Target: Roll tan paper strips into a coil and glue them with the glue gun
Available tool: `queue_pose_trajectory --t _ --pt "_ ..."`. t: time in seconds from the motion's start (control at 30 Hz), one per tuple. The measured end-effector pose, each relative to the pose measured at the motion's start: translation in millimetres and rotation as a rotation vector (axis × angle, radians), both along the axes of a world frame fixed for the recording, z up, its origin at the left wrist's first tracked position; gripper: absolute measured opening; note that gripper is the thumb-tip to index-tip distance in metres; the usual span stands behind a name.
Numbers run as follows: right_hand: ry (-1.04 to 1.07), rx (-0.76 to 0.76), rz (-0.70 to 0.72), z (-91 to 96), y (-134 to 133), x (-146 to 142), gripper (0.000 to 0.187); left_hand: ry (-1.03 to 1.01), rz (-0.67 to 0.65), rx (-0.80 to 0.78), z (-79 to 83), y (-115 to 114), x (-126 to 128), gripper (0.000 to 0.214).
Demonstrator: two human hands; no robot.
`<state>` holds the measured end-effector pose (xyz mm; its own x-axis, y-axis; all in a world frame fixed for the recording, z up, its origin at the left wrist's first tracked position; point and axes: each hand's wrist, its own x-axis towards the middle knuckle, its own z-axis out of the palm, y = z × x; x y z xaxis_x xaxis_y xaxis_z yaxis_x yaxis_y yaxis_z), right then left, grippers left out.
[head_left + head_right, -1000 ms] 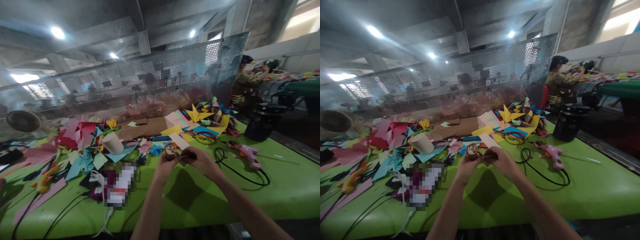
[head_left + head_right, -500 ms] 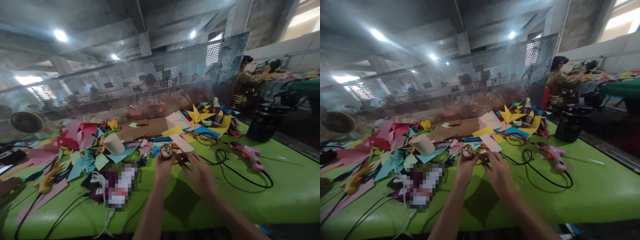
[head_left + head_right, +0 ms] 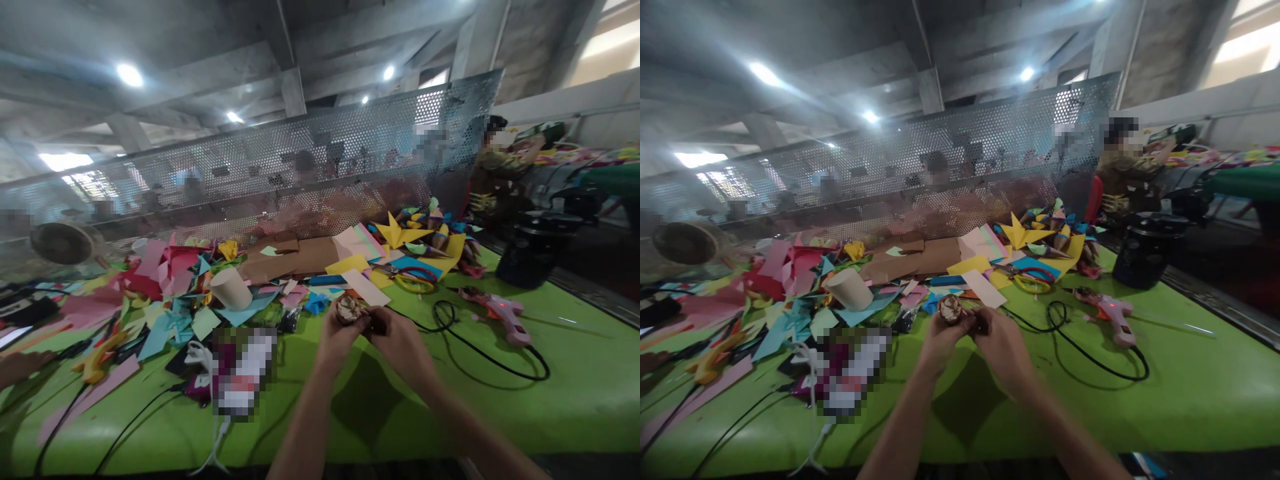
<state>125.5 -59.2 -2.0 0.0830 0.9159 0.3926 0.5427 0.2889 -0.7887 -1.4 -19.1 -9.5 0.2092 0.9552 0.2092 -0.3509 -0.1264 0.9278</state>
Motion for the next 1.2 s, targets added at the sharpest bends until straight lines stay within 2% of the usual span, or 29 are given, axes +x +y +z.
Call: queue_pose_trajectory --t 0.07,0.13,0.27,0.37,0.43,0.7,0.83,1.1,1.2 --pt "0.008 -0.005 -0.039 1.8 2.3 9.7 0.012 0.027 0.039 0.042 -3.4 1.7 1.0 0.033" --pt "0.12 0.033 -0.068 9.7 3.0 21.8 0.016 0.07 0.084 0.111 -6.1 2.8 1.8 0.033" --pt "0.461 0.072 0.072 42.9 -2.1 38.1 0.026 0.236 0.106 0.262 -5.5 0.8 2.1 0.024" --pt "0.483 0.086 0.157 65.2 -5.9 37.2 0.023 0.372 0.121 0.375 -2.8 -2.6 1.0 0.019" --pt "0.438 0.099 0.181 71.2 -5.7 33.1 0.02 0.42 0.139 0.427 -2.5 -4.0 0.4 0.017" --pt "0.163 0.111 0.01 61.9 -2.0 20.9 0.011 0.482 0.182 0.489 -3.4 -5.9 0.8 0.018" --pt "0.105 0.092 -0.015 59.6 -1.9 19.8 0.012 0.499 0.178 0.486 -4.2 -5.2 0.5 0.021" --pt "-0.011 0.127 -0.08 63.8 -4.2 17.1 0.015 0.577 0.177 0.607 -7.0 -4.7 0.1 0.021" --pt "0.011 0.116 -0.08 62.2 -5.0 15.0 0.015 0.582 0.18 0.62 -7.1 -5.0 0.3 0.023"
